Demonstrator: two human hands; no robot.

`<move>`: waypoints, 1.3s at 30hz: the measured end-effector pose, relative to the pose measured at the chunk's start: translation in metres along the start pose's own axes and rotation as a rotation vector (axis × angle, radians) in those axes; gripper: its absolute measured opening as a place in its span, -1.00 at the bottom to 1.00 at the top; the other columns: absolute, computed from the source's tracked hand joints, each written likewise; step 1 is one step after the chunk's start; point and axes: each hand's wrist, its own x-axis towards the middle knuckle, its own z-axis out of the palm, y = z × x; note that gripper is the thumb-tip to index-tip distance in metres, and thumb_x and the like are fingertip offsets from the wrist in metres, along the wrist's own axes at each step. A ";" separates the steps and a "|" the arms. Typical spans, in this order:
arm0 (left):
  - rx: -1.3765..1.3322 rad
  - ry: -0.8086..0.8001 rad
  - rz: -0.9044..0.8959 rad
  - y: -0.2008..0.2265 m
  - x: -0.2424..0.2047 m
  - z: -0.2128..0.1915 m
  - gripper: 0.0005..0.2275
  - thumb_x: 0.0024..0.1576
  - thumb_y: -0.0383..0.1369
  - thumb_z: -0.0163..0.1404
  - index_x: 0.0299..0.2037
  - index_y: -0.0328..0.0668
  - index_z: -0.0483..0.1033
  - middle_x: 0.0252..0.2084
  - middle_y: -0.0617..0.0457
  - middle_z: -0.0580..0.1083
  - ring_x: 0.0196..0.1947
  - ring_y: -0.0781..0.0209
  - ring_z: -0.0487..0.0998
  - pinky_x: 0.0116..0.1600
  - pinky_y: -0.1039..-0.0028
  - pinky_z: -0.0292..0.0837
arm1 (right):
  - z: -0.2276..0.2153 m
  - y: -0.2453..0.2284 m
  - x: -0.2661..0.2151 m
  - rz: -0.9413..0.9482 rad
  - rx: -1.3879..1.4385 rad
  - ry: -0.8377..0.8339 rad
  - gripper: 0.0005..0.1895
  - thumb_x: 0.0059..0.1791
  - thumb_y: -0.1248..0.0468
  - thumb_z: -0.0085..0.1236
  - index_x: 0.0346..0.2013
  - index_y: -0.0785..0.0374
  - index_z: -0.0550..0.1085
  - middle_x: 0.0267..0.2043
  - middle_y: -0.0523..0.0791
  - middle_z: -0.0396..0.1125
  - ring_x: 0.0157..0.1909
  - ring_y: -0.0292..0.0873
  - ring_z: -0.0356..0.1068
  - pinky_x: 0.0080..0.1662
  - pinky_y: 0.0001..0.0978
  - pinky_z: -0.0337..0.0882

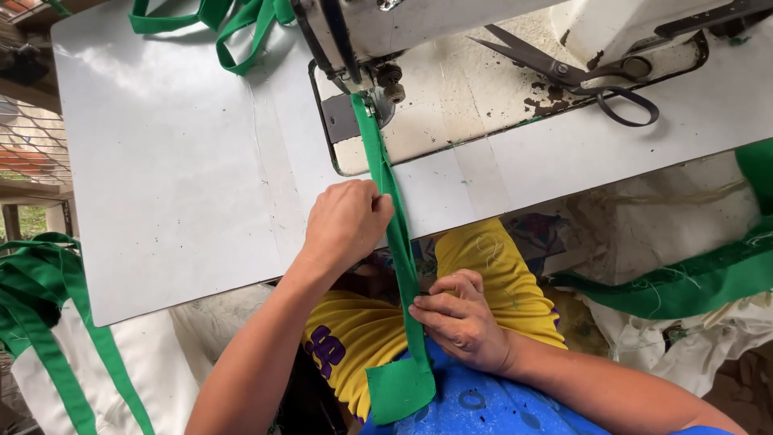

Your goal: Folding and sewing green fabric straps using an industrial sewing machine.

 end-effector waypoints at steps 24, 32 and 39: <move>0.530 0.166 0.987 -0.013 0.004 -0.023 -0.87 0.22 -0.39 0.08 -0.39 -0.05 0.49 -0.31 0.11 0.37 -0.26 0.11 0.35 -0.31 0.33 0.36 | -0.010 0.008 0.003 -0.051 0.182 -0.013 -0.78 0.13 0.34 -0.05 0.03 0.16 0.50 0.00 -0.13 0.45 0.42 0.35 0.20 0.46 0.39 -0.29; 0.596 0.149 1.087 -0.003 0.019 -0.026 -0.70 0.23 -0.40 0.08 -0.60 0.03 0.44 -0.37 0.17 0.37 -0.28 0.14 0.35 -0.35 0.35 0.29 | -0.014 0.003 0.013 -0.055 0.153 0.004 -0.82 0.11 0.39 0.00 -0.03 0.13 0.49 -0.05 -0.17 0.43 0.42 0.30 0.20 0.47 0.38 -0.28; 0.664 0.095 1.207 0.007 0.023 -0.040 -0.79 0.20 -0.34 0.14 -0.52 0.06 0.52 -0.29 0.23 0.47 -0.04 0.06 0.43 -0.17 0.34 0.35 | -0.018 0.002 0.022 -0.099 0.095 -0.037 -0.84 0.08 0.47 0.03 -0.10 0.19 0.46 -0.15 -0.14 0.37 0.42 0.28 0.17 0.43 0.47 -0.28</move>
